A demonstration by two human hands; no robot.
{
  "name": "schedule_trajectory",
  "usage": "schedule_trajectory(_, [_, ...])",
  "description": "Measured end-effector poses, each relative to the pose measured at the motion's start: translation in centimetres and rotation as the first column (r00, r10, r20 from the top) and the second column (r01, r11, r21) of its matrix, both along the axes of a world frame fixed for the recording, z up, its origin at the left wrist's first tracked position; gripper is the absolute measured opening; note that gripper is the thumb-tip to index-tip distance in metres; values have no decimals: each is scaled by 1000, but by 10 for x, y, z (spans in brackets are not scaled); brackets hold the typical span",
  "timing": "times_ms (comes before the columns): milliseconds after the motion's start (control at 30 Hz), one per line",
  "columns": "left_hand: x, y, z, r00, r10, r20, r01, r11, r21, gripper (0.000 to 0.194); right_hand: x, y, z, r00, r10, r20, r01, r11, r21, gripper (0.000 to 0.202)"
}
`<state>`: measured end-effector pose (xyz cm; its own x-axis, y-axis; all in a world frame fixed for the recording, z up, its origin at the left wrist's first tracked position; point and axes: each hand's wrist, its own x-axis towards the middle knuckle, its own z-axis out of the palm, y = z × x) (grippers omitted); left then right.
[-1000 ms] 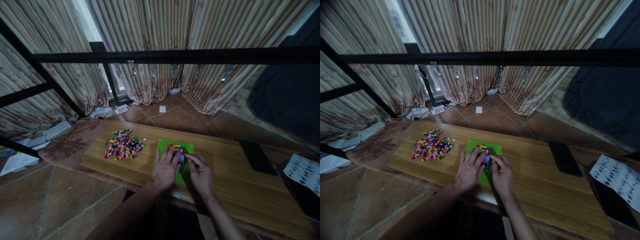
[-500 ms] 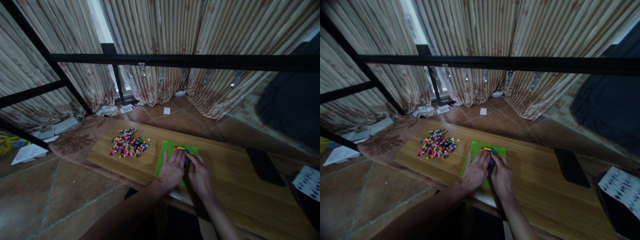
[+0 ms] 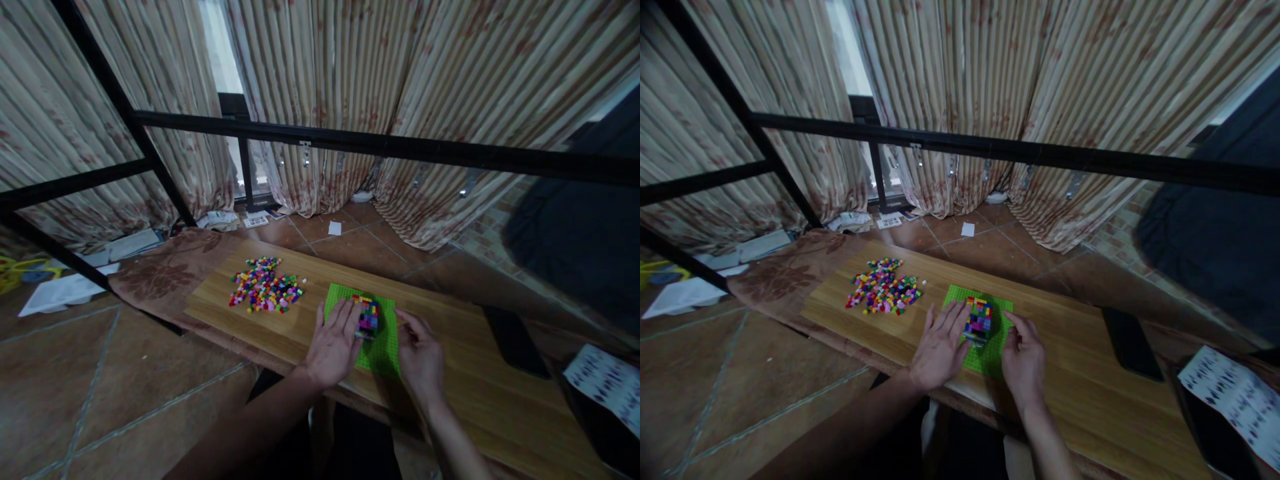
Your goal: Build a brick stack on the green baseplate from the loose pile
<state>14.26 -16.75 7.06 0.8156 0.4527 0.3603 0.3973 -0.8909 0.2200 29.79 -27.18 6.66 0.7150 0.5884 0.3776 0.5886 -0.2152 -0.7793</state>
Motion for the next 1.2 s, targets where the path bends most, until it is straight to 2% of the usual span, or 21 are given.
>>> schedule_trajectory(100, [-43, 25, -8, 977, 183, 112, -178, 983, -52, 57, -5, -5, 5, 997, -43, -63, 44, 999, 21, 31])
schedule_trajectory(167, [-75, 51, -17, 919, 347, 188, -338, 938, -77, 55, -11, -6, 7, 992, -77, -104, 80, 996, 26, 31])
schedule_trajectory(267, [-122, 93, -31, 789, 573, 221, -569, 817, -88, 51, -25, -2, 9, 986, -78, -151, 82, 996, 27, 31])
schedule_trajectory(333, [-145, 116, -38, 702, 693, 161, -694, 718, -63, 52, -37, 6, 8, 986, -22, -168, 28, 999, 35, 30])
schedule_trajectory(400, [-160, 132, -43, 642, 762, 91, -763, 646, -30, 54, -50, 17, 6, 985, 72, -158, -66, 997, 39, 29])
schedule_trajectory(467, [-166, 143, -46, 625, 780, 32, -780, 626, -2, 55, -62, 32, 4, 977, 176, -119, -175, 984, 20, 26])
schedule_trajectory(567, [-163, 153, -51, 645, 764, -1, -764, 645, 1, 55, -79, 62, 3, 945, 325, -44, -327, 944, -45, 26])
schedule_trajectory(700, [-155, 161, -55, 665, 746, 5, -746, 665, -32, 53, -94, 106, 4, 901, 434, 2, -429, 893, -136, 27])
schedule_trajectory(867, [-154, 162, -56, 666, 746, 11, -744, 665, -66, 52, -99, 165, -8, 874, 484, 44, -457, 849, -266, 27])
schedule_trajectory(1000, [-154, 161, -54, 665, 747, -7, -743, 660, -106, 51, -99, 217, -21, 871, 474, 133, -396, 835, -382, 29])
schedule_trajectory(1200, [-154, 162, -54, 652, 758, 25, -747, 648, -144, 49, -98, 287, -28, 848, 479, 228, -351, 829, -436, 30])
